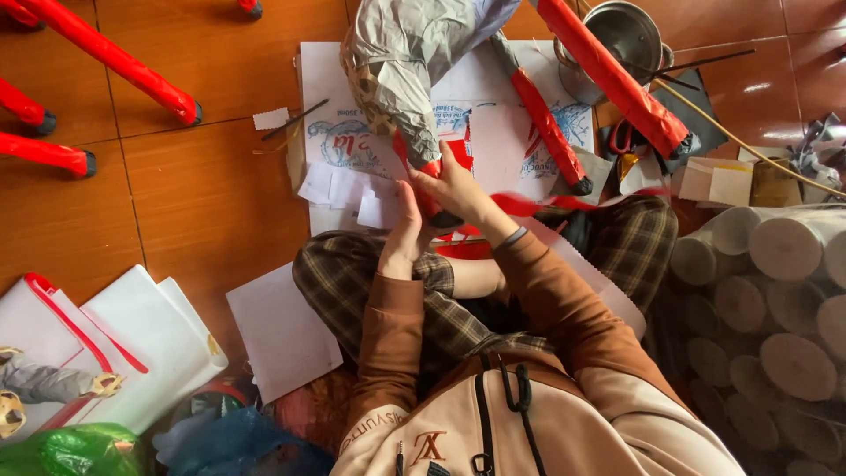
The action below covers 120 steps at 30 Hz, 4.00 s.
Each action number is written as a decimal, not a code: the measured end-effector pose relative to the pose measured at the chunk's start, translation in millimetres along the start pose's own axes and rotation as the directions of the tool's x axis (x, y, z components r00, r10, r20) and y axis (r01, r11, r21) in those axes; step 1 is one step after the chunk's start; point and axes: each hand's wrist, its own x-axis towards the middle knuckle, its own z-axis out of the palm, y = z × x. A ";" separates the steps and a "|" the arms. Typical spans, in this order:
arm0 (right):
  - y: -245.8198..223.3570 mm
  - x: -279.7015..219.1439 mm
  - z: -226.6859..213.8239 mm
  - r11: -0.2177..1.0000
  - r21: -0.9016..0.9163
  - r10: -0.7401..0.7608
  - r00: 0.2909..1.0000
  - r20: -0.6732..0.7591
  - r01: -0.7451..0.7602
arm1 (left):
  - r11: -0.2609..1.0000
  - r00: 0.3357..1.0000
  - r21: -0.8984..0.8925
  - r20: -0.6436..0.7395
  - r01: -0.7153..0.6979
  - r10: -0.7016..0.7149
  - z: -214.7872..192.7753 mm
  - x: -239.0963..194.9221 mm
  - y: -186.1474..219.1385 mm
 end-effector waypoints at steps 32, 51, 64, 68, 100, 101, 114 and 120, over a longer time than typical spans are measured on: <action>5.8 -20.7 -18.6 0.495 0.802 0.187 0.943 0.276 -0.333 | 0.290 0.485 0.735 0.061 -0.613 0.872 -28.5 -65.2 -37.8; -38.9 -57.1 -23.2 0.888 0.450 0.029 0.988 0.149 -0.094 | 0.363 0.700 0.842 0.025 -0.399 0.713 2.6 -23.7 -45.2; -9.0 -36.9 -18.4 0.962 -0.241 -0.142 0.989 -0.051 0.126 | 0.674 0.725 0.493 -0.120 -0.549 0.678 9.0 -27.0 -39.2; -20.1 -46.3 -16.3 0.964 -0.237 -0.138 0.989 -0.051 0.122 | 0.825 0.804 0.197 -0.193 -0.530 0.563 9.4 -23.7 -44.9; 24.4 -12.8 3.8 0.511 0.827 0.072 0.971 0.230 -0.234 | 0.810 0.969 -0.550 -0.233 -0.204 0.085 -12.3 0.2 -48.5; 22.7 -14.1 4.2 0.488 0.842 0.078 0.973 0.219 -0.228 | 0.813 0.975 -0.554 -0.210 -0.180 0.073 -17.7 4.6 -55.4; 23.3 -12.7 8.0 0.412 0.877 0.044 0.967 0.251 -0.246 | 0.799 0.746 0.069 -0.316 -0.598 0.586 21.1 -43.3 -20.9; 24.4 -11.7 5.5 0.430 0.869 0.025 0.965 0.263 -0.247 | 0.701 0.641 0.380 -0.293 -0.603 0.710 42.5 -60.8 -6.3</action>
